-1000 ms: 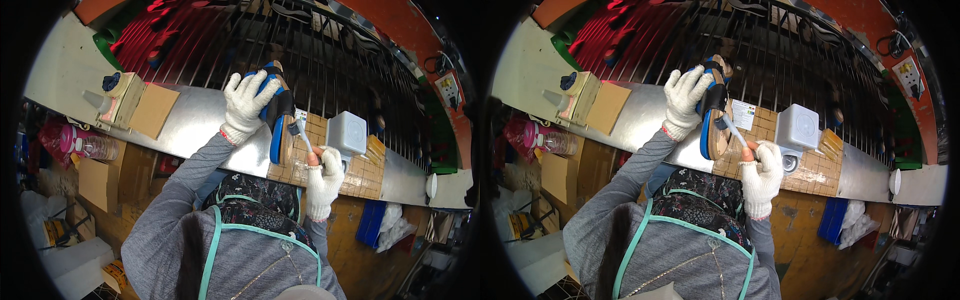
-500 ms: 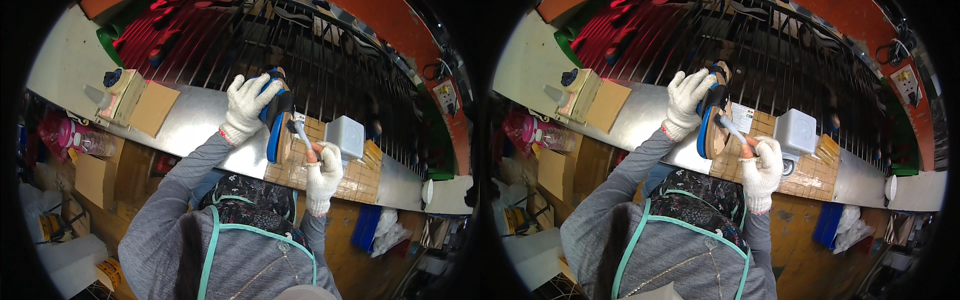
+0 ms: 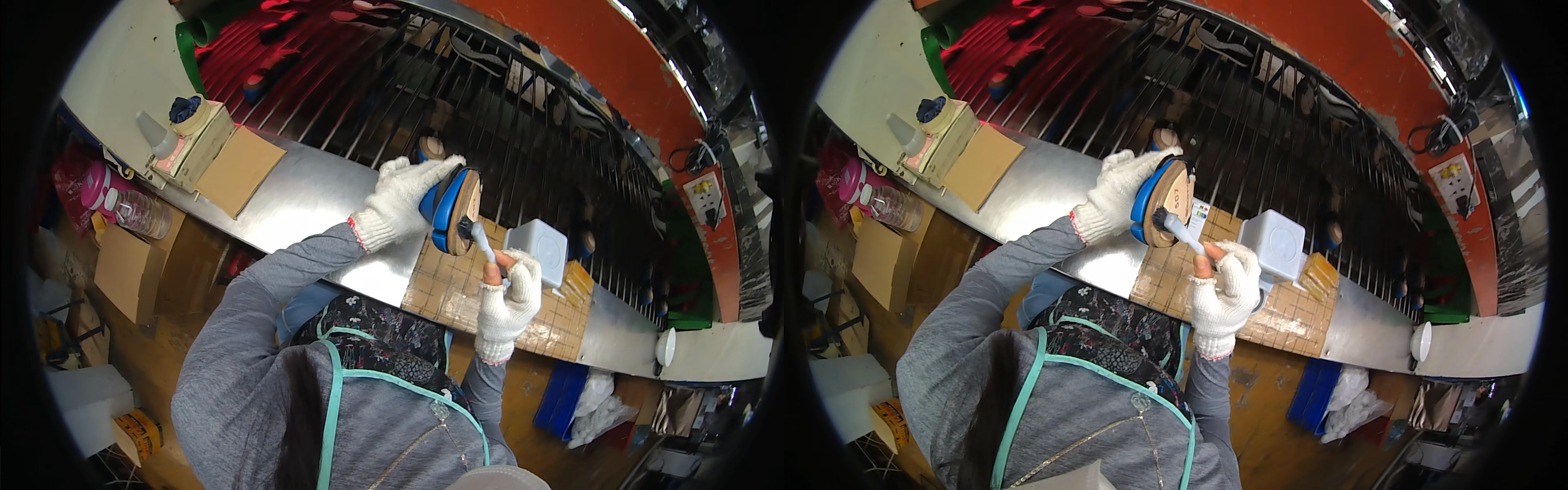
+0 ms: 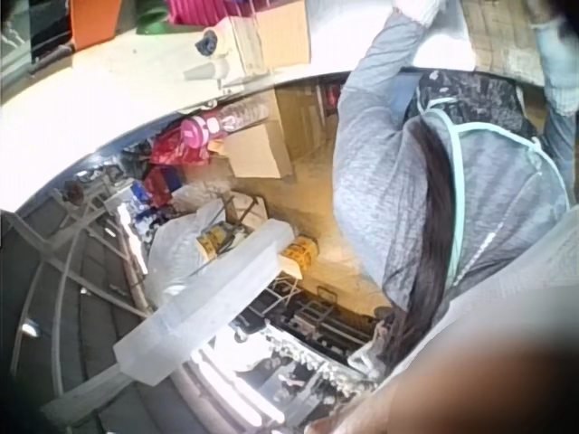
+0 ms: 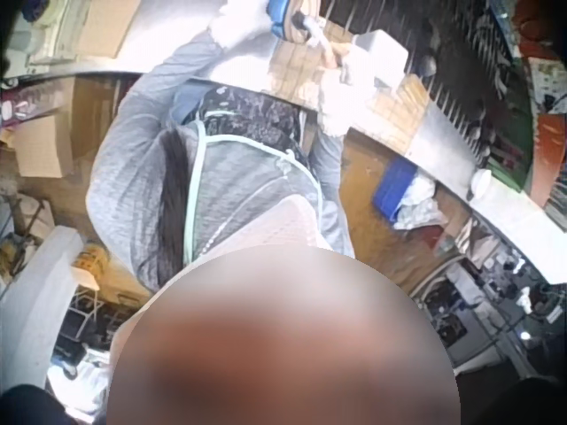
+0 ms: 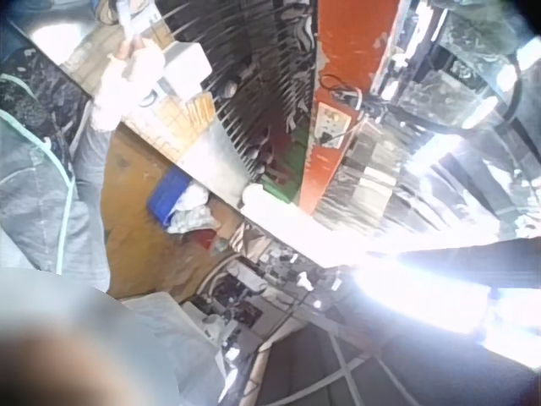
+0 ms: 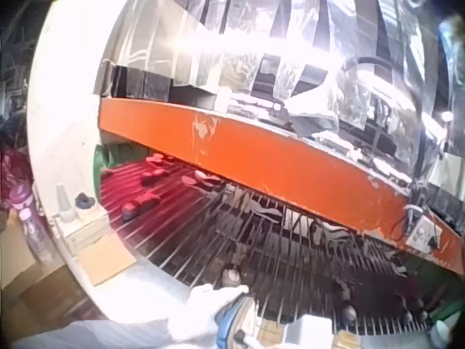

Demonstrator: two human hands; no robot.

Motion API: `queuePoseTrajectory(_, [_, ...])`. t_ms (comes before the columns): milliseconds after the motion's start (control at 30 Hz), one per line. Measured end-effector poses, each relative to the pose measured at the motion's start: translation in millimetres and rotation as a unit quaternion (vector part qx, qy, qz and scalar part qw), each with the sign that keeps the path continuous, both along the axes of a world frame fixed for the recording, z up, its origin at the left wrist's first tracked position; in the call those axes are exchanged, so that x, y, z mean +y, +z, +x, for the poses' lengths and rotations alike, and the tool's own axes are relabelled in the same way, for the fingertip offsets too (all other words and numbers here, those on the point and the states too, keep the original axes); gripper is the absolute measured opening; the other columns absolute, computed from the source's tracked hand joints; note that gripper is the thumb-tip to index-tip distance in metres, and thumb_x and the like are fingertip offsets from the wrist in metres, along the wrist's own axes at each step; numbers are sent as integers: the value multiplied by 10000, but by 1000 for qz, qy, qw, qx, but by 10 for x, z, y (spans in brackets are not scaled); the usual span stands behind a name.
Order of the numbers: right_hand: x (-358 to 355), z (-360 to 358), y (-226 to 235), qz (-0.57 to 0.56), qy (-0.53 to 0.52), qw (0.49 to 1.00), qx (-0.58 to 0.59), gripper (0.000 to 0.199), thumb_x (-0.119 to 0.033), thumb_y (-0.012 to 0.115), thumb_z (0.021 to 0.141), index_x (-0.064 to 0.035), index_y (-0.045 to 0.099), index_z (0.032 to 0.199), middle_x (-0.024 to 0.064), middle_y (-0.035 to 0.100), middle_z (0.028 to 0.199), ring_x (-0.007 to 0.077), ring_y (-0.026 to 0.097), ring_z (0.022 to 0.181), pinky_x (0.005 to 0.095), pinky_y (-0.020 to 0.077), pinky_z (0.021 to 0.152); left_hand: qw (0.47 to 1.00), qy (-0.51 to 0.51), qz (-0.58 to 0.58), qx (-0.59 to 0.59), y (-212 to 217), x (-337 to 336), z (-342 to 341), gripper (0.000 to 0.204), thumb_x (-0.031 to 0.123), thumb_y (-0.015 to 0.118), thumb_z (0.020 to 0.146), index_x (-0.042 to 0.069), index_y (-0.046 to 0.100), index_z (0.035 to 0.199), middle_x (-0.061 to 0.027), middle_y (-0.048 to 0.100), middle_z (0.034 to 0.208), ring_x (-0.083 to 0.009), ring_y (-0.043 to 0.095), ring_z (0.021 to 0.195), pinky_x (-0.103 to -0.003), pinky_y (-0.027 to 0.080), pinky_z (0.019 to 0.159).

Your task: The person applies glue to the sole and strap junctions of a blue sandal using a small brush. They repeatedly dip the brush into a container and spread the adhesive along the edges, then place the sandal on a metal rack. The person also moves a pink container and a water bottle on the counter.

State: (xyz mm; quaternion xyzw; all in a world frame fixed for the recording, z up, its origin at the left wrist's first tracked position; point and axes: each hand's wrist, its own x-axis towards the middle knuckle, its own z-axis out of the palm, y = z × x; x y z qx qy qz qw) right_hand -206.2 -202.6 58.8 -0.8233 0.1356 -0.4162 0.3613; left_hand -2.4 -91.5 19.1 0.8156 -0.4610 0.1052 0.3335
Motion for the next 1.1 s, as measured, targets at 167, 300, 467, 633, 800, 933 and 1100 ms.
queuePoseTrajectory(167, [-93, 171, 51, -16, 13, 999, -27, 190, -85, 800, 814, -26, 742, 986, 101, 667, 971, 238, 630, 922, 338, 496, 821, 972, -69, 115, 192, 286, 67, -50, 1040, 304, 898, 654, 244, 368, 1547, -58, 653, 1325, -256, 627, 1211, -442, 346, 1133])
queuePoseTrajectory(300, [-199, 283, 148, -59, 25, 997, -34, 188, -83, 799, 812, -44, 747, 988, 97, 674, 977, 250, 631, 936, 346, 495, 833, 927, -98, 159, 326, 516, 196, -99, 962, 292, 900, 600, 181, 471, 1454, -131, 713, 1183, -316, 695, 1085, -403, 535, 1020])
queuePoseTrajectory(467, [-308, 359, 208, -83, 40, 995, -28, 191, -99, 800, 807, -53, 754, 986, 96, 683, 969, 261, 631, 929, 353, 492, 825, 848, -199, 161, 464, 615, 334, -136, 878, 230, 879, 585, 65, 514, 1367, -164, 711, 1117, -255, 710, 1001, -357, 602, 859])
queuePoseTrajectory(633, [-423, 380, 148, -69, 71, 995, -21, 193, -110, 799, 803, -47, 755, 980, 99, 687, 949, 263, 632, 924, 354, 490, 819, 713, -271, 111, 637, 558, 440, -228, 799, 37, 849, 627, 3, 509, 1349, -152, 677, 1146, -241, 677, 1043, -359, 611, 817])
queuePoseTrajectory(800, [-496, 346, 34, -59, 89, 994, -11, 189, -113, 803, 797, -47, 746, 965, 102, 686, 953, 265, 630, 922, 359, 491, 815, 625, -281, 120, 719, 436, 501, -262, 786, -12, 837, 640, 0, 509, 1354, -168, 679, 1136, -271, 678, 1044, -377, 612, 832])
queuePoseTrajectory(933, [-534, 297, 5, -59, 94, 994, 1, 192, -107, 808, 783, -52, 740, 954, 104, 686, 954, 269, 628, 926, 362, 494, 812, 573, -310, 134, 747, 408, 480, -275, 780, -36, 828, 642, -6, 514, 1355, -167, 689, 1132, -277, 688, 1033, -370, 615, 826])
queuePoseTrajectory(1100, [-600, 216, 77, -43, 135, 990, -11, 191, -83, 802, 791, -21, 736, 960, 113, 663, 989, 241, 623, 916, 343, 507, 773, 546, -309, 145, 765, 482, 463, -286, 763, -81, 816, 661, -12, 515, 1359, -178, 692, 1156, -270, 698, 1036, -372, 612, 832])
